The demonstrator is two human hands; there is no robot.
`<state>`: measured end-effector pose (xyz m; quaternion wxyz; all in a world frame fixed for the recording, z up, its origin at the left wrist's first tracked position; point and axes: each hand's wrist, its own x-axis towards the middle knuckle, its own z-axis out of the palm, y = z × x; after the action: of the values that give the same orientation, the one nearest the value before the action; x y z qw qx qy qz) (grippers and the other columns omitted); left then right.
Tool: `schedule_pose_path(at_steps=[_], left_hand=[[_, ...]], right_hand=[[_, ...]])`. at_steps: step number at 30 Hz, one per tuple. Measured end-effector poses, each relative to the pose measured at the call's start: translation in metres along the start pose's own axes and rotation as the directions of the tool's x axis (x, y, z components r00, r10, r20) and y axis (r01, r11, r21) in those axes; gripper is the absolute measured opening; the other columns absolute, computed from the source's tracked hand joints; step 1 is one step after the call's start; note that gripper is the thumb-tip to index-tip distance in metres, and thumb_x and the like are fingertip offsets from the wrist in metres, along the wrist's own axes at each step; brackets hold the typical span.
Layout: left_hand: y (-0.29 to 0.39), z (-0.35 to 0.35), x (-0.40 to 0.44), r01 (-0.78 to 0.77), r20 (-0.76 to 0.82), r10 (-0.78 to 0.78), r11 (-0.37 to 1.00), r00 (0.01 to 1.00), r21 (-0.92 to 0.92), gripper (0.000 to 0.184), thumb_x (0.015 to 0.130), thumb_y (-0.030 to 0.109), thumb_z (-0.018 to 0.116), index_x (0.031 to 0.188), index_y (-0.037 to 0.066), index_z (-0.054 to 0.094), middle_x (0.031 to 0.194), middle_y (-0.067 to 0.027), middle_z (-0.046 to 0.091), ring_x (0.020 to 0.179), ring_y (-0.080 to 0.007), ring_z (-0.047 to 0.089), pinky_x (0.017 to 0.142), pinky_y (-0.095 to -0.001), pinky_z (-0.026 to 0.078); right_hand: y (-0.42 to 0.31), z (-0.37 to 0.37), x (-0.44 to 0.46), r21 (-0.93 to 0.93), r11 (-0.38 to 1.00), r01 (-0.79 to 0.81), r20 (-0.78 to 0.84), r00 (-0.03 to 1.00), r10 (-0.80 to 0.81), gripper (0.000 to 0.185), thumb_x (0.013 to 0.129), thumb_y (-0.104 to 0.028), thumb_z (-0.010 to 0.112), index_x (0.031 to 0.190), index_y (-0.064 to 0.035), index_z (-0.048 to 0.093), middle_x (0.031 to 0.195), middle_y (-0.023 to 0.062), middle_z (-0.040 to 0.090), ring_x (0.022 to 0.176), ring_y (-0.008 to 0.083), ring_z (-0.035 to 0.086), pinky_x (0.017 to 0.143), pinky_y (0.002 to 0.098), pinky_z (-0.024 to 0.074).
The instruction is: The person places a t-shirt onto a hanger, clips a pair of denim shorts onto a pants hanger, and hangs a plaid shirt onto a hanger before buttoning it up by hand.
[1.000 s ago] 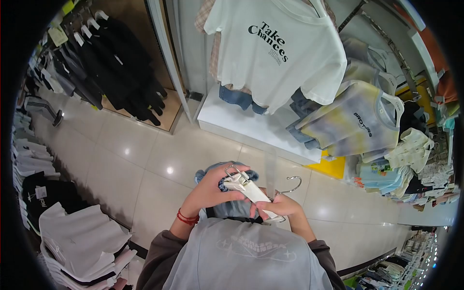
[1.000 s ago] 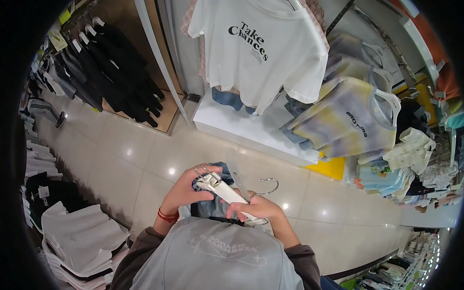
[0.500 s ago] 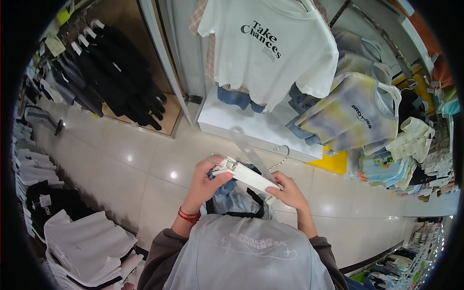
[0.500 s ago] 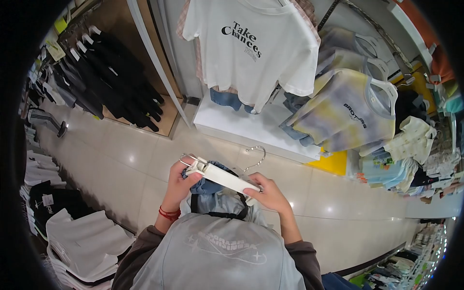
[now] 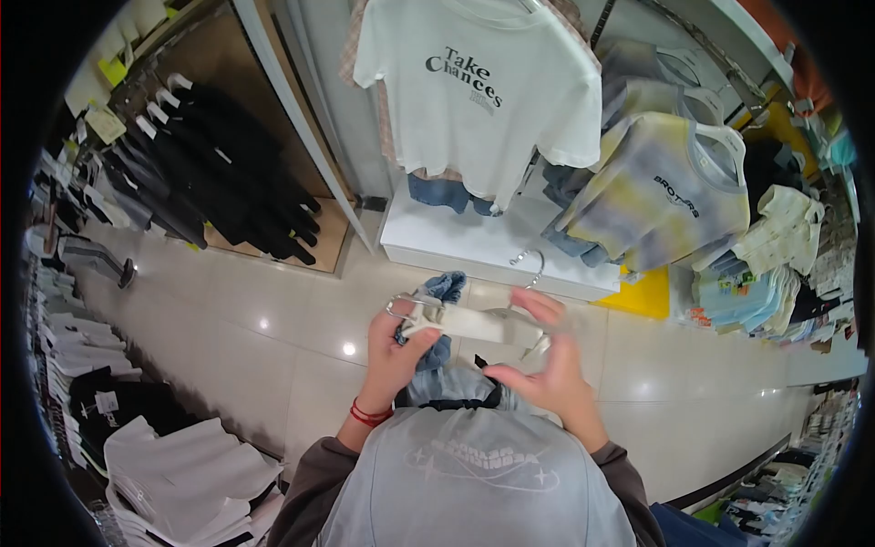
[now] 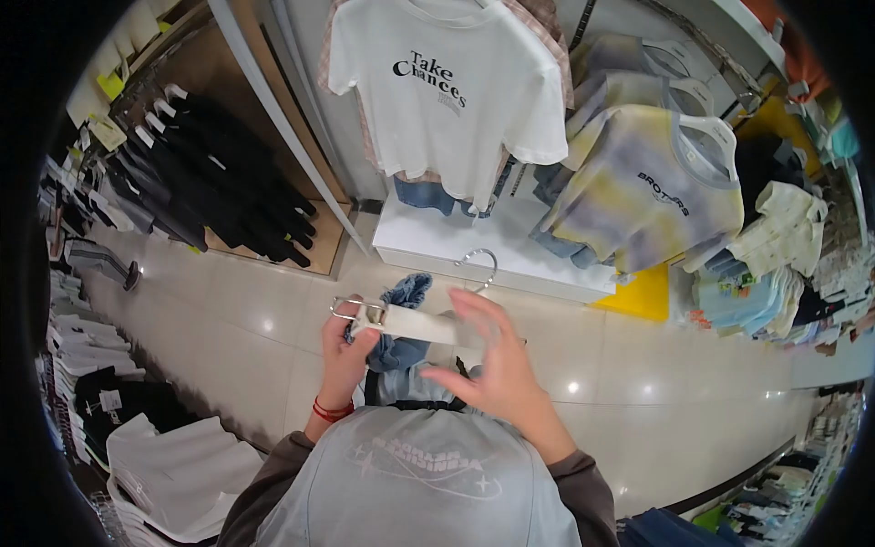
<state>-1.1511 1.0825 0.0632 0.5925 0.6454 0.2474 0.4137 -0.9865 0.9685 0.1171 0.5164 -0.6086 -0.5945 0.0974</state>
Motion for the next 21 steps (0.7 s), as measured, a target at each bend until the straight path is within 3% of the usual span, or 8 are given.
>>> schedule_pose_path(at_steps=[1,2,4,7,10,16,21], left_hand=[[0.000,0.001,-0.001,-0.047,0.059,0.045,0.998,0.997,0.045,0.022,0.076,0.018,0.067,0.088,0.001,0.059,0.081,-0.0037,0.058,0.075,-0.0123,0.053,0.066,-0.0249,0.041],[0.002,0.006,-0.002,-0.090,0.066,0.087,0.995,0.994,0.039,0.025,0.072,0.017,0.069,0.088,0.000,0.060,0.080,-0.0073,0.057,0.072,-0.0169,0.055,0.065,-0.0256,0.042],[0.009,0.006,-0.005,-0.101,0.173,0.080,0.987,0.982,0.121,0.026,0.071,0.017,0.070,0.088,0.001,0.060,0.081,-0.0084,0.058,0.072,-0.0183,0.055,0.065,-0.0261,0.042],[0.015,0.006,-0.012,-0.095,0.262,0.036,0.972,0.964,0.215,0.026,0.070,0.014,0.071,0.089,0.001,0.059,0.081,-0.0083,0.057,0.074,-0.0204,0.055,0.065,-0.0273,0.042],[0.018,0.003,-0.017,-0.049,0.338,-0.042,0.966,0.940,0.255,0.027,0.070,0.014,0.071,0.090,0.000,0.058,0.081,-0.0073,0.055,0.072,-0.0202,0.054,0.065,-0.0277,0.042],[0.013,0.010,-0.019,-0.068,0.382,-0.007,0.981,0.924,0.181,0.029,0.070,0.017,0.072,0.090,0.001,0.058,0.085,-0.0066,0.052,0.075,-0.0180,0.050,0.067,-0.0269,0.041],[0.015,0.011,-0.017,0.027,0.454,-0.110,0.982,0.884,0.185,0.031,0.070,0.014,0.072,0.094,0.002,0.056,0.092,-0.0062,0.048,0.084,-0.0190,0.048,0.072,-0.0277,0.040]], right_hand=[[-0.004,0.007,0.007,0.050,0.999,-0.018,0.001,1.000,0.018,0.059,0.064,-0.020,0.078,0.112,-0.0018,0.048,0.112,0.0147,0.053,0.101,0.0321,0.053,0.088,0.0362,0.0422],[-0.002,0.011,0.009,0.096,0.994,-0.060,0.078,0.996,0.053,0.059,0.065,-0.021,0.077,0.112,-0.0025,0.048,0.112,0.0144,0.053,0.100,0.0316,0.054,0.086,0.0360,0.0432],[0.007,0.019,0.010,0.179,0.972,-0.155,0.247,0.963,0.108,0.058,0.066,-0.025,0.076,0.112,-0.0038,0.047,0.112,0.0138,0.052,0.098,0.0308,0.055,0.081,0.0355,0.0453],[0.009,0.018,0.012,0.055,0.976,-0.210,0.597,0.791,0.136,0.057,0.068,-0.020,0.074,0.115,-0.0039,0.046,0.113,0.0138,0.051,0.100,0.0280,0.055,0.081,0.0332,0.0464],[0.016,0.022,-0.004,0.051,0.975,-0.216,0.574,0.805,0.148,0.050,0.073,-0.026,0.069,0.113,-0.0080,0.045,0.103,0.0099,0.053,0.090,0.0308,0.056,0.071,0.0357,0.0464],[0.025,0.024,-0.043,0.325,0.897,-0.301,0.376,0.911,0.170,0.044,0.077,-0.013,0.064,0.113,-0.0060,0.041,0.098,0.0133,0.054,0.086,0.0308,0.059,0.071,0.0352,0.0473],[0.025,0.028,-0.059,0.313,0.871,-0.380,0.312,0.907,0.284,0.043,0.076,-0.006,0.060,0.114,-0.0051,0.040,0.097,0.0153,0.058,0.082,0.0329,0.061,0.070,0.0365,0.0483]])
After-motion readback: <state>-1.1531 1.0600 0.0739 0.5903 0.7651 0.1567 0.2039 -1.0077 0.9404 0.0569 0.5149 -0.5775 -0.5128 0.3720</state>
